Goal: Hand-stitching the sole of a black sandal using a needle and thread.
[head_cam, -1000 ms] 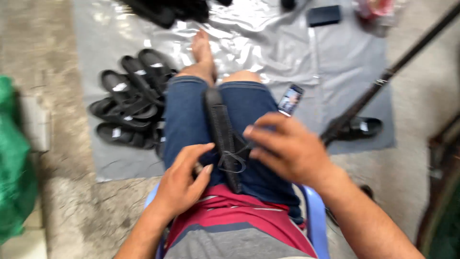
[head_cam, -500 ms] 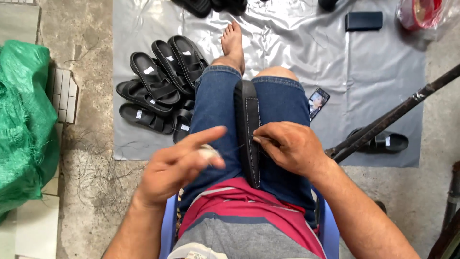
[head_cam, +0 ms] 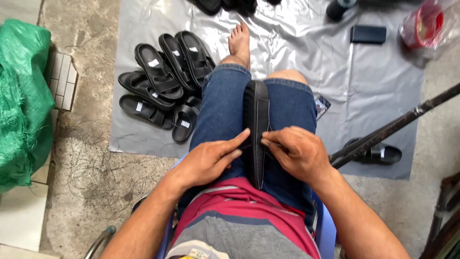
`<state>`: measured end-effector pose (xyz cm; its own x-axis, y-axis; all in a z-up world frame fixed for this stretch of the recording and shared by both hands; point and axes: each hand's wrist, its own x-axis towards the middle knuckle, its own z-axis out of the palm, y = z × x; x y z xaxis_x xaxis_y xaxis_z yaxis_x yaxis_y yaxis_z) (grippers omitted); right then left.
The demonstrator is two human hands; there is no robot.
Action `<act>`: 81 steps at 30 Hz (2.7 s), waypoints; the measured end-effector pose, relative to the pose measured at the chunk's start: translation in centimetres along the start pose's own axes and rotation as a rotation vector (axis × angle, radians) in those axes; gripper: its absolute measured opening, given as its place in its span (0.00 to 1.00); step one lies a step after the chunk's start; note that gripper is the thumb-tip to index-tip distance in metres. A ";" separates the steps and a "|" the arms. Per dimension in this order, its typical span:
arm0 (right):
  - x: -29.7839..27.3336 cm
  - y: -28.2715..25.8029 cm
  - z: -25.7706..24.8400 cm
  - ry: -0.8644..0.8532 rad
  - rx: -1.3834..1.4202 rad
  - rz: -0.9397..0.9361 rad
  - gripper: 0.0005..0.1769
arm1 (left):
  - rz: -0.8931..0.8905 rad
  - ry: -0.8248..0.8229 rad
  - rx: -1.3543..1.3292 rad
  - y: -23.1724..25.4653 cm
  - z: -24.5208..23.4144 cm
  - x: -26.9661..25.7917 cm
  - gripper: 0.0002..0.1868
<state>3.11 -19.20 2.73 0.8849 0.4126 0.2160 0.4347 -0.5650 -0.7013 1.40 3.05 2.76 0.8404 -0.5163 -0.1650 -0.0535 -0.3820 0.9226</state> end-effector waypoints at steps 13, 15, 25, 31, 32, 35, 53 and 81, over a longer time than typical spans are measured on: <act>2.1 -1.0 -4.5 -0.488 -0.187 -0.034 0.14 | 0.079 0.515 0.563 -2.3 -1.8 -0.7 0.21; 2.3 -0.9 -4.3 -0.499 -0.257 -0.015 0.15 | 0.235 0.291 0.174 -0.8 -0.3 -0.1 0.29; 2.3 -0.6 -4.4 -0.549 -0.312 -0.004 0.21 | 0.090 0.257 0.041 -1.1 2.2 0.8 0.37; 2.4 -0.9 -4.5 -0.588 -0.362 -0.007 0.24 | 0.082 0.265 0.041 -0.9 1.9 0.8 0.37; 2.3 -1.2 -4.5 -0.557 -0.410 -0.039 0.24 | 0.077 0.262 0.024 -0.9 1.9 0.9 0.37; 2.1 -2.0 -4.2 -0.508 -0.530 -0.076 0.23 | 0.064 0.264 0.012 -1.3 2.1 1.1 0.37; 0.2 2.1 -1.1 -0.261 -0.318 -0.109 0.15 | 0.022 0.317 0.002 -1.6 2.5 2.0 0.37; 1.9 -0.4 -3.1 -0.382 -0.152 -0.052 0.11 | -0.357 0.035 0.133 1.4 0.4 2.8 0.11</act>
<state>5.14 -20.39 5.56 0.7481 0.6624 -0.0392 0.5220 -0.6240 -0.5815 3.46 0.80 3.48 0.8366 -0.3070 -0.4536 0.1784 -0.6304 0.7555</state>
